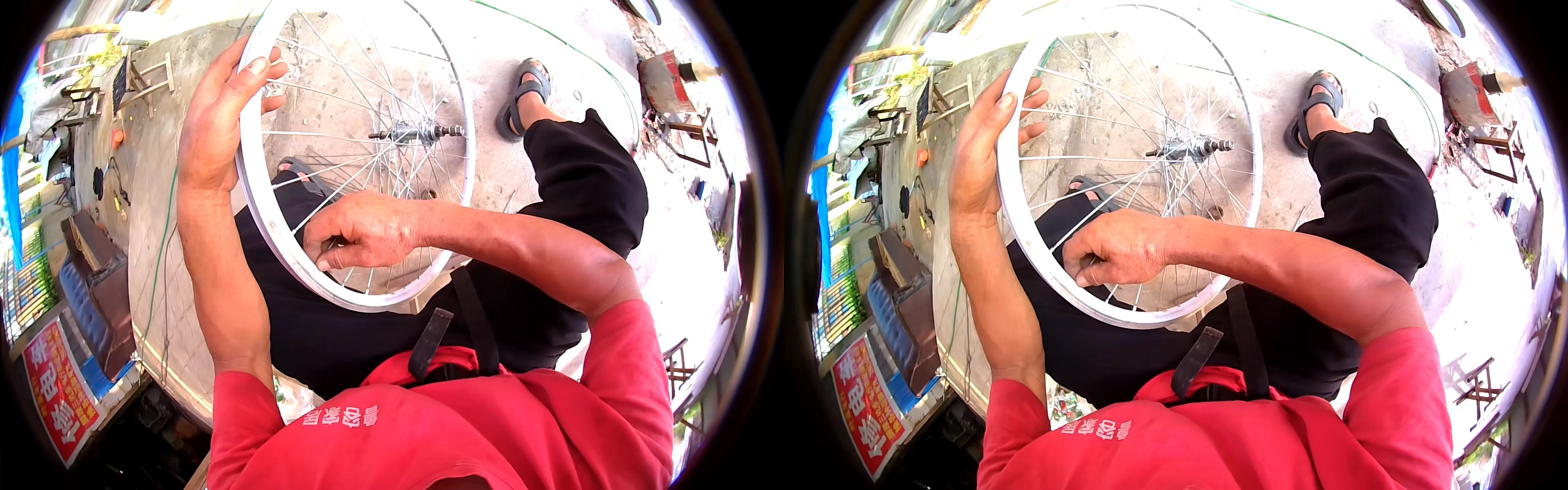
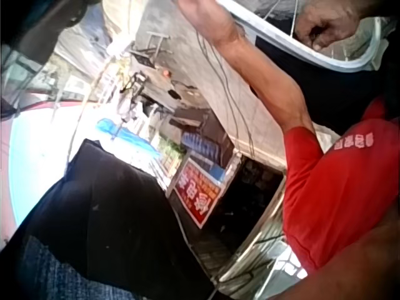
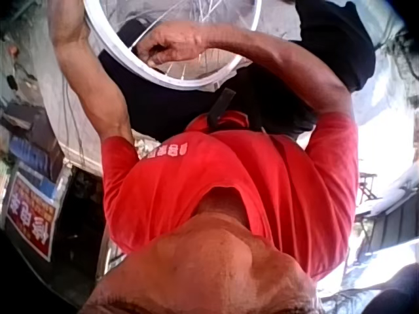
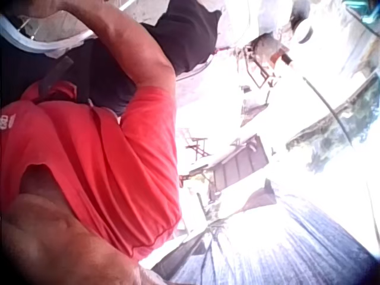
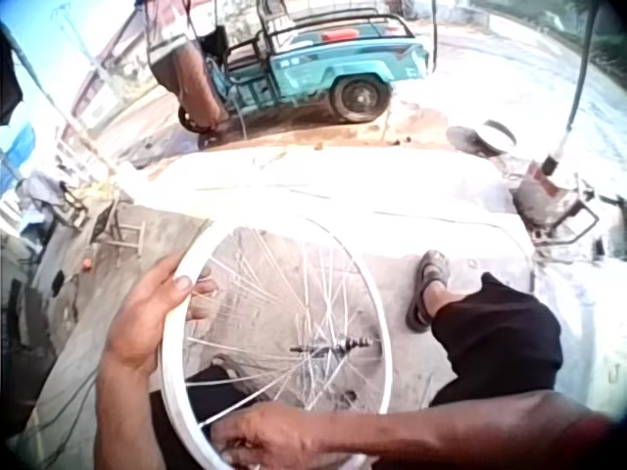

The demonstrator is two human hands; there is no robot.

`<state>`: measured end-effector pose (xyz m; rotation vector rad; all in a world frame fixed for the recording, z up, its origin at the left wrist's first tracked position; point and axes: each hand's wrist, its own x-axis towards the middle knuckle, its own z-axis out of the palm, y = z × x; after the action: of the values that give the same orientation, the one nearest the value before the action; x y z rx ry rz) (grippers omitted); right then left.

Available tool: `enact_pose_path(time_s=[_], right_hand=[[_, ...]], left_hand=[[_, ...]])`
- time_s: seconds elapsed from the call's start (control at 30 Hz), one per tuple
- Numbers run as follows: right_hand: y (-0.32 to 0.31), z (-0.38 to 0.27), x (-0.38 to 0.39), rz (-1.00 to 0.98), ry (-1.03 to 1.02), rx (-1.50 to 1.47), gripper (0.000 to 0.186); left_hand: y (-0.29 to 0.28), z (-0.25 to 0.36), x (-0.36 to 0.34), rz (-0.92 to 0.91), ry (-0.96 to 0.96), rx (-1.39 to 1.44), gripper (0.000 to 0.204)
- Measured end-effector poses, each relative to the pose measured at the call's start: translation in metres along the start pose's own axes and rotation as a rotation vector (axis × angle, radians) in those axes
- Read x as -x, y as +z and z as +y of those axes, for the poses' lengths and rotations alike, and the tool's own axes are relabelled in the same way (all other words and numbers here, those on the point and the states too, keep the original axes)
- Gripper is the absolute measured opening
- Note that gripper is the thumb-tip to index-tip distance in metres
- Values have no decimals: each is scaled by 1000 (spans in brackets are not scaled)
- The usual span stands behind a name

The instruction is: The person threads bicycle spokes through the holes in the rim and into the hub, then tightens the spoke nipples by hand.

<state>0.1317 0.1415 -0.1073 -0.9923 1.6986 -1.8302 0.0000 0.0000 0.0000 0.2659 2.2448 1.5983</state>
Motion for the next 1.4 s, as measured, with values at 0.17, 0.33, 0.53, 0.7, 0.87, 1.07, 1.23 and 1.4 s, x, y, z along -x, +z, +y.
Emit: enact_pose_path(time_s=[0.17,0.33,0.53,0.7,0.87,1.07,1.23,1.4], right_hand=[[-15,-14,-16,163,-48,-277,21],[-30,-26,-24,128,24,-320,19],[-30,-18,-27,152,-1,-263,21],[-35,-17,-25,156,-36,-252,21],[-37,-20,-28,142,18,-197,25],[-31,-17,-29,211,36,-156,23],[-16,-11,-22,548,-192,89,19],[4,-29,13,553,-231,366,20]], left_hand=[[14,18,18,0,57,-20,65],[18,24,22,-3,123,-72,65],[18,15,16,56,144,20,67],[22,16,12,83,114,-62,66],[9,5,9,39,102,50,68],[0,-8,3,4,156,41,63],[0,-9,-2,32,138,31,61],[-7,-12,-3,73,102,9,60]])
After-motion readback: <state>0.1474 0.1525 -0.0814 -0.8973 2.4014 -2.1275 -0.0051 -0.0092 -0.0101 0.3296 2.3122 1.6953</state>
